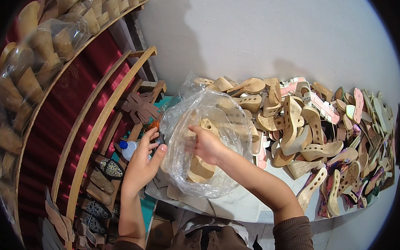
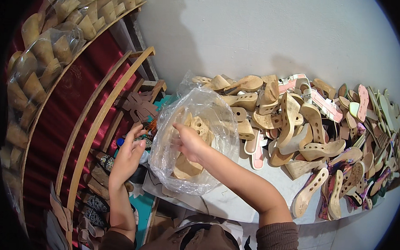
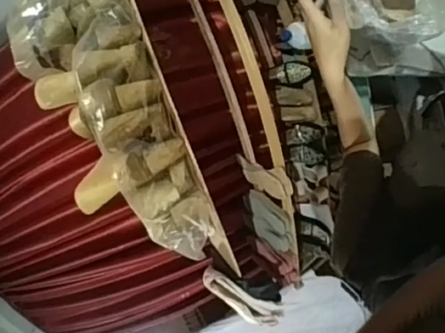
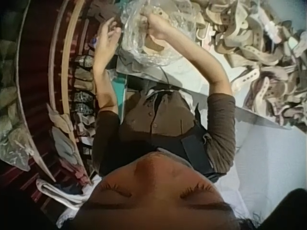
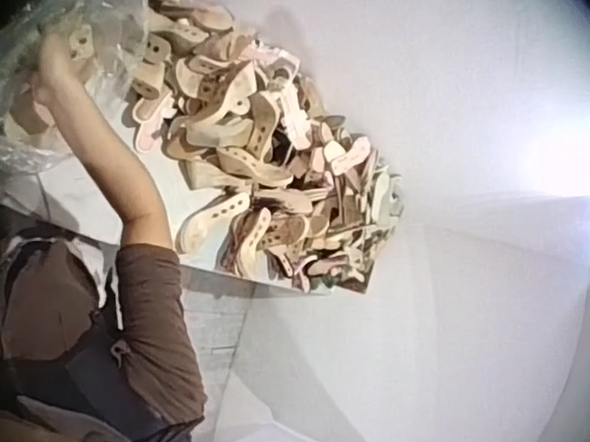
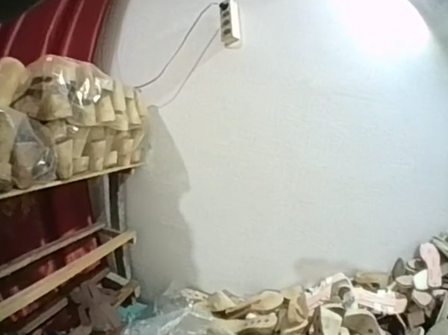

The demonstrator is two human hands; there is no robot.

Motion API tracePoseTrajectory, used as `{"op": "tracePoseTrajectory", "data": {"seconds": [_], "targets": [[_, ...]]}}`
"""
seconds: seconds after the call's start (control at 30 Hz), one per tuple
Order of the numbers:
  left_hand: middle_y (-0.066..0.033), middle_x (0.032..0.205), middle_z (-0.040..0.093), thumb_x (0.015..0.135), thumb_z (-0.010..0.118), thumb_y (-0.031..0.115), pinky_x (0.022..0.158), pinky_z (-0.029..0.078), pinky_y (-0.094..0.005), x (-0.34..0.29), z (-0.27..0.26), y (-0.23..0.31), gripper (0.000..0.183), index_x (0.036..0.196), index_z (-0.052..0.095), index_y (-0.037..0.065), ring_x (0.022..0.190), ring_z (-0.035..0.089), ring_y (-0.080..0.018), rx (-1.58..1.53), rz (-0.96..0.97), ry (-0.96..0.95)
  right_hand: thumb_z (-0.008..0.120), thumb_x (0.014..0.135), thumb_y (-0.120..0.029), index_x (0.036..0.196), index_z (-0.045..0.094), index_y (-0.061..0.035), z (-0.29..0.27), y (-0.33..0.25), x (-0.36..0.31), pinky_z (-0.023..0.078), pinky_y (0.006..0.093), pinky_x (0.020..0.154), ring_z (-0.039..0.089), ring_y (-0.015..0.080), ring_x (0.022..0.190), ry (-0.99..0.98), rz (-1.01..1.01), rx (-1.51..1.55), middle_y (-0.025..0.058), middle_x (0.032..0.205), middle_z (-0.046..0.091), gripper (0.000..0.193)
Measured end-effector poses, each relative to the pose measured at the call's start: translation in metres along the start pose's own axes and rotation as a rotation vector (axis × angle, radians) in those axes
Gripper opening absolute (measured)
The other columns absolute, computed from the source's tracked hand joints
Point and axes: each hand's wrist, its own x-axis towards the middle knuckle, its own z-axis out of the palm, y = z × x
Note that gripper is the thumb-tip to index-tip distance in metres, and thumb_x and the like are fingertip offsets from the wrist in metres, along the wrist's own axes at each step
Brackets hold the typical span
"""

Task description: Organizing and packing wooden shoe soles into a plastic bag.

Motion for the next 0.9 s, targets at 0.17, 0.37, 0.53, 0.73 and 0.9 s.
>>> {"op": "tracePoseTrajectory", "data": {"seconds": [0.17,0.37,0.53,0.73,0.9], "targets": [[-0.0152,0.125,0.045,0.075,0.063,0.040,0.101,0.025,-0.0466,-0.011,-0.005,0.028,0.064,0.126,0.043,0.007,0.119,0.039,-0.0342,0.443,0.613,0.147,0.043,0.084,-0.010,0.107,0.045,-0.0012,0.020,-0.014,0.030,0.047,0.0333,0.070,0.052,0.0206,0.077,-0.216,-0.031,0.097,0.0129,0.092,0.052,0.025],[-0.0038,0.113,0.056,0.066,0.066,0.052,0.102,0.024,-0.0462,-0.020,-0.008,0.037,0.063,0.113,0.056,0.012,0.116,0.044,-0.0230,0.761,0.778,-0.274,0.039,0.070,0.010,0.134,0.027,0.0007,0.030,-0.038,0.021,0.041,0.0378,0.091,0.050,0.0342,0.108,-0.290,-0.120,-0.580,0.0215,0.133,0.037,0.065],[-0.0009,0.083,0.054,0.067,0.063,0.019,0.101,0.028,-0.0449,-0.020,-0.011,-0.008,0.024,0.090,0.061,0.011,0.100,0.051,-0.0183,1.044,0.751,-0.345,0.049,0.067,0.003,0.132,0.034,-0.0100,-0.010,-0.052,0.015,0.035,0.0381,0.098,0.032,0.0327,0.125,-0.650,-0.181,-1.992,0.0130,0.135,0.035,0.068],[-0.0013,0.077,0.051,0.063,0.058,0.007,0.100,0.030,-0.0438,-0.020,-0.029,0.015,0.016,0.078,0.060,0.011,0.095,0.051,-0.0183,1.010,0.706,-0.203,0.050,0.081,-0.012,0.130,0.035,-0.0186,-0.031,-0.011,-0.014,0.032,0.0414,0.099,0.032,0.0274,0.126,-0.755,-0.804,-2.404,0.0077,0.130,0.039,0.053],[-0.0016,0.079,0.052,0.064,0.057,0.006,0.099,0.030,-0.0451,-0.020,-0.034,0.015,0.016,0.079,0.060,0.011,0.097,0.051,-0.0193,1.002,0.714,-0.172,0.046,0.084,-0.015,0.133,0.029,-0.0230,-0.039,-0.007,-0.019,0.032,0.0417,0.099,0.034,0.0273,0.125,-0.722,-0.846,-2.541,0.0099,0.130,0.037,0.053]]}}
